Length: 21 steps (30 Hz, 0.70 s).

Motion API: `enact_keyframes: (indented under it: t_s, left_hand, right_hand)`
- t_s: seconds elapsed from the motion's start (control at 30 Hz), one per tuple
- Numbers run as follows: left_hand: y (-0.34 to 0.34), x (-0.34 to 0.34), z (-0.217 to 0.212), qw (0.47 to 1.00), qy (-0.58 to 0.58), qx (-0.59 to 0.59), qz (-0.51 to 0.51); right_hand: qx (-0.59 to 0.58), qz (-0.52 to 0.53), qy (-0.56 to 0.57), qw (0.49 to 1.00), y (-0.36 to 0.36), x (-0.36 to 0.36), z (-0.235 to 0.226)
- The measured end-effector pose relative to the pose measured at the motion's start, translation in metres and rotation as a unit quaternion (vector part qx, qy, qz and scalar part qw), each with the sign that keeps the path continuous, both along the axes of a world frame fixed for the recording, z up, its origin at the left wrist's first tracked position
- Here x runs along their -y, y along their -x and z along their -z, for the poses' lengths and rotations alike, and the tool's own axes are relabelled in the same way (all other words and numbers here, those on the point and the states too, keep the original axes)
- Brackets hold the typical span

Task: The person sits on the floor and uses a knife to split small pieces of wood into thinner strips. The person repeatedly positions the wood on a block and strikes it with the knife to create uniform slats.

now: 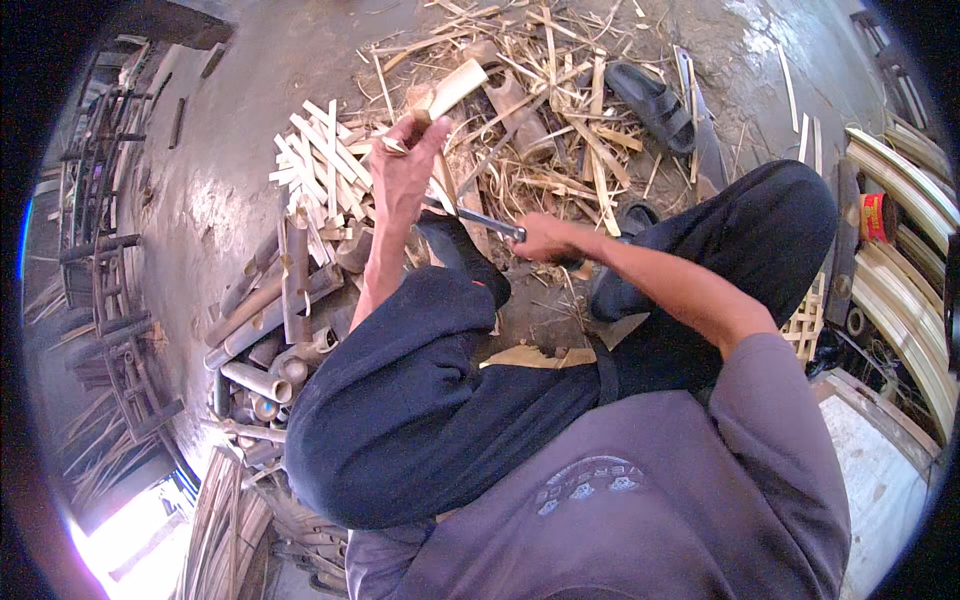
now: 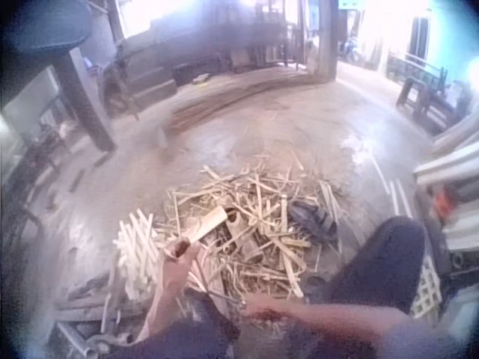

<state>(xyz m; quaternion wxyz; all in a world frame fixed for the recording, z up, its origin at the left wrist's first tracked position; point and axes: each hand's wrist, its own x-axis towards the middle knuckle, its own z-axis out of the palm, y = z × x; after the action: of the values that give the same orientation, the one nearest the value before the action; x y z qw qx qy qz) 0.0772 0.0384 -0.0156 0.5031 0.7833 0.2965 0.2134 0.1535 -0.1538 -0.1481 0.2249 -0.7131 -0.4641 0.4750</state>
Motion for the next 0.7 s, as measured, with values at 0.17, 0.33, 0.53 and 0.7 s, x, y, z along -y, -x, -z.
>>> enact_keyframes:
  t_s: [0.17, 0.33, 0.53, 0.7]
  left_hand:
    - [-0.008, -0.010, 0.009, 0.993, 0.056, 0.053, -0.091]
    - [0.029, -0.021, -0.005, 0.988, -0.020, 0.048, -0.147]
    - [0.037, -0.010, -0.002, 0.968, 0.029, 0.105, -0.226]
    - [0.084, -0.040, -0.026, 0.950, 0.169, 0.164, -0.204]
  right_hand:
    - [0.161, 0.062, -0.083, 0.981, -0.009, 0.009, 0.014]
    - [0.082, -0.043, -0.049, 0.994, 0.021, -0.007, 0.027]
    - [0.247, -0.095, -0.001, 0.964, -0.007, 0.000, 0.002]
    - [0.176, -0.151, -0.042, 0.972, -0.014, 0.007, 0.022]
